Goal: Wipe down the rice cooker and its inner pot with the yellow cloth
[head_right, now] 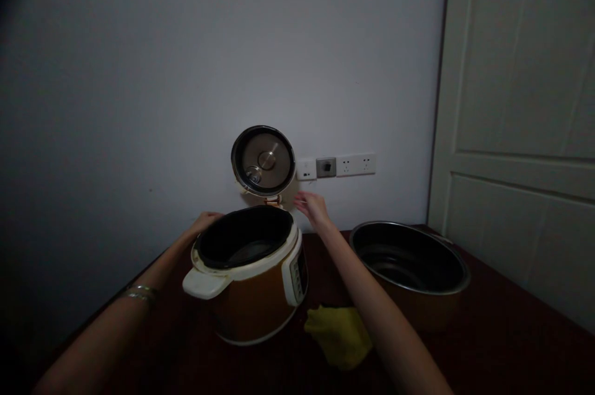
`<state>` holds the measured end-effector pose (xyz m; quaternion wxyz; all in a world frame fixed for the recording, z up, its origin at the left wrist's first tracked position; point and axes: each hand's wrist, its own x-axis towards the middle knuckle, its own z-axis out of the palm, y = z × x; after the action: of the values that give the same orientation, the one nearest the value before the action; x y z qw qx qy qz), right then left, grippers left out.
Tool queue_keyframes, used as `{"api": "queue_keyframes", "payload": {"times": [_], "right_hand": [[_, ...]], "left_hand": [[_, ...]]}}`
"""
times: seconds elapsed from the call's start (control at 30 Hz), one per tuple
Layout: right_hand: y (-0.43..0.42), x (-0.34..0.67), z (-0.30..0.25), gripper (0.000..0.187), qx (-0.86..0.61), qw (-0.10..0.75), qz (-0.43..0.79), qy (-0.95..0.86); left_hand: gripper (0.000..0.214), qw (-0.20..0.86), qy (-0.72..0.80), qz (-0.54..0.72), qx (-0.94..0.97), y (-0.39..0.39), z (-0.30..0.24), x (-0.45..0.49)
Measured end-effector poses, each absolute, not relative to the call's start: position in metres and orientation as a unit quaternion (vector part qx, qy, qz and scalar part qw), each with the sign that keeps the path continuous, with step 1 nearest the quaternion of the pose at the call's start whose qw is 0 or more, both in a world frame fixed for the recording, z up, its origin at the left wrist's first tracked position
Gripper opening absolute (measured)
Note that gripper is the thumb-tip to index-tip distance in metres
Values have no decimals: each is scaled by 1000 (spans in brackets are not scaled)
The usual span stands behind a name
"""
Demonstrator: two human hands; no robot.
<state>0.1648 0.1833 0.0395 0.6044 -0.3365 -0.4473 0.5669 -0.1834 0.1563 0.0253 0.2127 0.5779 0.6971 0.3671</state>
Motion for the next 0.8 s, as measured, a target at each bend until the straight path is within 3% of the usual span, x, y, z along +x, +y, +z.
{"api": "queue_keyframes", "payload": {"times": [0.23,0.47,0.57,0.67,0.8], "right_hand": [[255,130,20,12,-356,526,683,-361],[287,90,21,28,-281,395,774,-408],[293,80,24,33,-251,366,787,-430],[298,74,23,36,-235,355,785,-450],[304,66,16,36,-212,381,761,-481]], "left_hand": [[34,157,757,378,509,159,41,-194],[44,143,760,372,514,96,50,-202],[50,242,773,388,439,53,43,-197],[65,408,738,368,390,13,32,-178],[61,539,666,361,369,-18,19,-141]]}}
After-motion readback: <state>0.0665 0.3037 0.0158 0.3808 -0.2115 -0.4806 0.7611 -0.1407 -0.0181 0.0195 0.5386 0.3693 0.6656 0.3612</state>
